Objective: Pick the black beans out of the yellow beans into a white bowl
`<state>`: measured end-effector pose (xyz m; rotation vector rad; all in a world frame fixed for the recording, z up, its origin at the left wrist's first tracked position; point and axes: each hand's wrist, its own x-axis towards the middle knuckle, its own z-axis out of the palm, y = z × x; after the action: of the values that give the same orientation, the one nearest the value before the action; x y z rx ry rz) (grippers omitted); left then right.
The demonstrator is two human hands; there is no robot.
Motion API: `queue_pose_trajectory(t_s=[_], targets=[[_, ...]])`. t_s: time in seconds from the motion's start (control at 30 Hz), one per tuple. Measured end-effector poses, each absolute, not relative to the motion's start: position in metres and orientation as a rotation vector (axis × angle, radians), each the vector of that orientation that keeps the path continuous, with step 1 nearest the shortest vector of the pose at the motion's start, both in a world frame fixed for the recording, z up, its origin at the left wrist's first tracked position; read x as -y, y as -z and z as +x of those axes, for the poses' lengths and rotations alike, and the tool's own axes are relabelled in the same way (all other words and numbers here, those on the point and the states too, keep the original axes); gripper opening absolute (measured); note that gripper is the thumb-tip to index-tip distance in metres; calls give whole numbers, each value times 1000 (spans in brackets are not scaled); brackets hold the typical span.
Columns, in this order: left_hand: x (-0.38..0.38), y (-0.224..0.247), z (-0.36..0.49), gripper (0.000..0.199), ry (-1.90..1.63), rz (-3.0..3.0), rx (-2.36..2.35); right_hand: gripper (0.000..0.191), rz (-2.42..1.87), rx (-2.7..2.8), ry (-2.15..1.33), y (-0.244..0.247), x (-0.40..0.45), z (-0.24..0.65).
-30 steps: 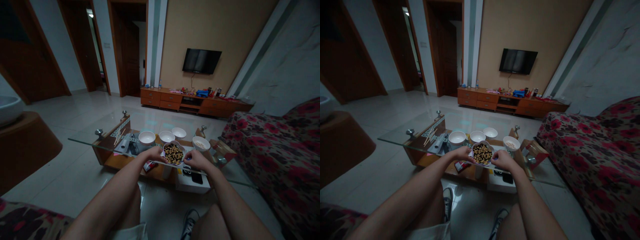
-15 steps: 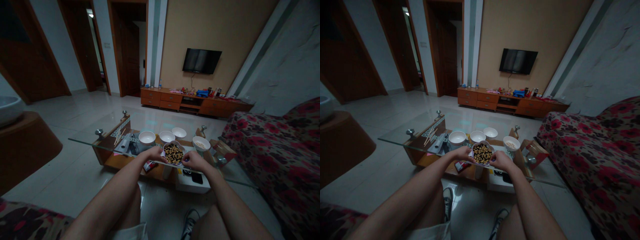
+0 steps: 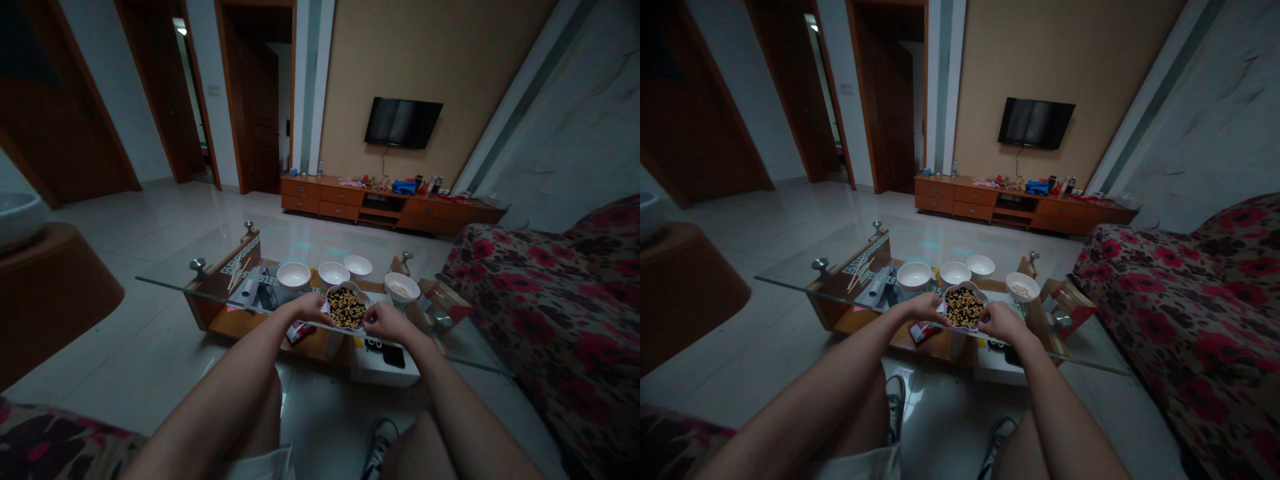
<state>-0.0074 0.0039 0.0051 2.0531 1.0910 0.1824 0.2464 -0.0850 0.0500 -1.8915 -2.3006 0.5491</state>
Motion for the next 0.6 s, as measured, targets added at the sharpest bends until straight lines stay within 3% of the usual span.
queue_pose_trajectory(t_s=[0.27,0.6], targets=[[-1,-11,-7,37,-160,2064,-1043,28,-1745,2324,-414,-51,83,234],[-5,-5,-7,47,-108,2079,-1034,19,-1867,2310,-421,-57,87,239]])
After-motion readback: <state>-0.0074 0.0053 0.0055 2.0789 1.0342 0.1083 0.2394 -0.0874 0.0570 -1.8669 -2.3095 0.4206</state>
